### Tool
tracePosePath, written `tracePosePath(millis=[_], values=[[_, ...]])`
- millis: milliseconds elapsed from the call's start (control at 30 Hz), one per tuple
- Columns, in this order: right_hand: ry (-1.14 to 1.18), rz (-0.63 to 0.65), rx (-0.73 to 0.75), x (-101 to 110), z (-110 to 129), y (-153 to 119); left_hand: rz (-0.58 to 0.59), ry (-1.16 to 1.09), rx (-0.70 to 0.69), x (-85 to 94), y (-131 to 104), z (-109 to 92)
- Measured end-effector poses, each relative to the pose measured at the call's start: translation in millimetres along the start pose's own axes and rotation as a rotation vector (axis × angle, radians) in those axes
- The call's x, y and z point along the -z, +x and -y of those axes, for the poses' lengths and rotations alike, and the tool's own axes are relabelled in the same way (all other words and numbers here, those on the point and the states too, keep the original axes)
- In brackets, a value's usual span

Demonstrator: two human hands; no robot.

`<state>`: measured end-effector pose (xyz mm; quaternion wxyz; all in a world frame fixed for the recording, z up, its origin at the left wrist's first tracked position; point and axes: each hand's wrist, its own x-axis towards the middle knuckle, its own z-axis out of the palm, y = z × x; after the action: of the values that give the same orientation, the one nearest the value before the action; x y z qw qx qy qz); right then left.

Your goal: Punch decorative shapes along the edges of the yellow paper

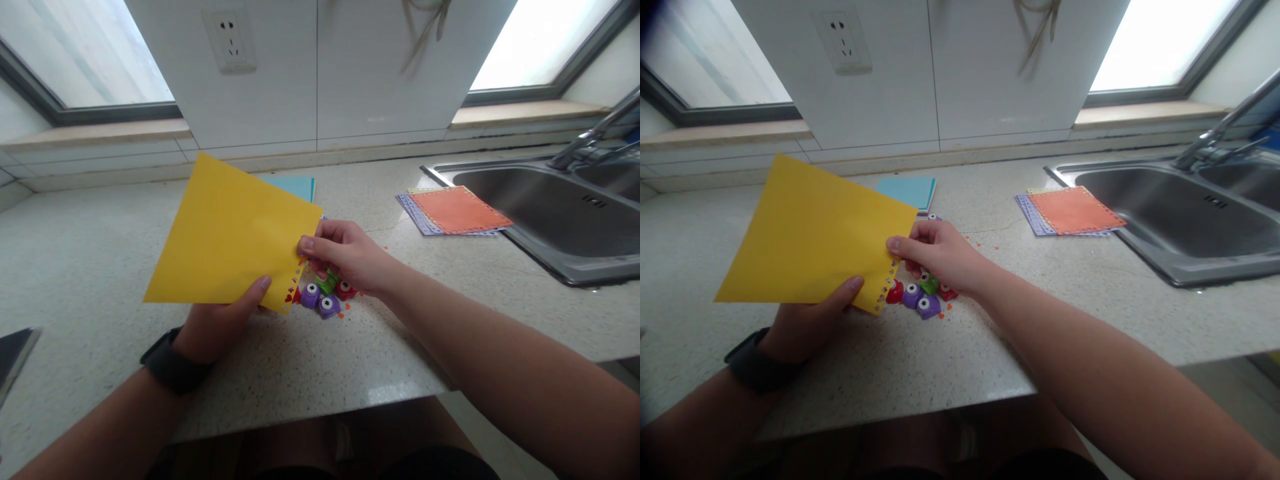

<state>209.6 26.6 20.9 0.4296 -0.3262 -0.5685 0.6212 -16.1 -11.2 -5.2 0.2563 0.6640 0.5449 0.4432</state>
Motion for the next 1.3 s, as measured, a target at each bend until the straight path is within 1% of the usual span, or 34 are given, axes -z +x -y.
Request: tracePosePath(millis=[200,367,500,667,867,933,1000,1067,1200,1300], values=[[-0.009,-0.019,0.007,-1,2,-1,0.034,-0.011,-0.002,0.7,1,1],[-0.015,-0.002,0.044,-3,6,-2,0.049,-0.019,0.027,1.5,1,1],[-0.016,-0.019,0.029,-2,4,0,0.036,0.002,0.017,2.6,1,3],[0.046,-0.036,0.019,0,0,3,0.025,0.019,0.039,3.2,2,0],[0.180,-0.111,0.025,4,10,4,-0.002,0.014,0.100,2.4,2,-3],[0.185,-0.137,0.032,8,12,4,-0.012,0.002,0.121,2.0,2,-3],[0.137,-0.184,0.055,13,11,6,-0.013,-0.019,0.137,1.8,2,-3],[0.039,-0.254,0.089,19,9,9,-0.011,-0.047,0.153,1.9,1,-2],[-0.273,-0.399,0.124,32,6,14,-0.009,-0.111,0.171,2.1,1,-2],[-0.531,-0.474,0.077,43,3,17,0.004,-0.183,0.206,1.2,0,-2]])
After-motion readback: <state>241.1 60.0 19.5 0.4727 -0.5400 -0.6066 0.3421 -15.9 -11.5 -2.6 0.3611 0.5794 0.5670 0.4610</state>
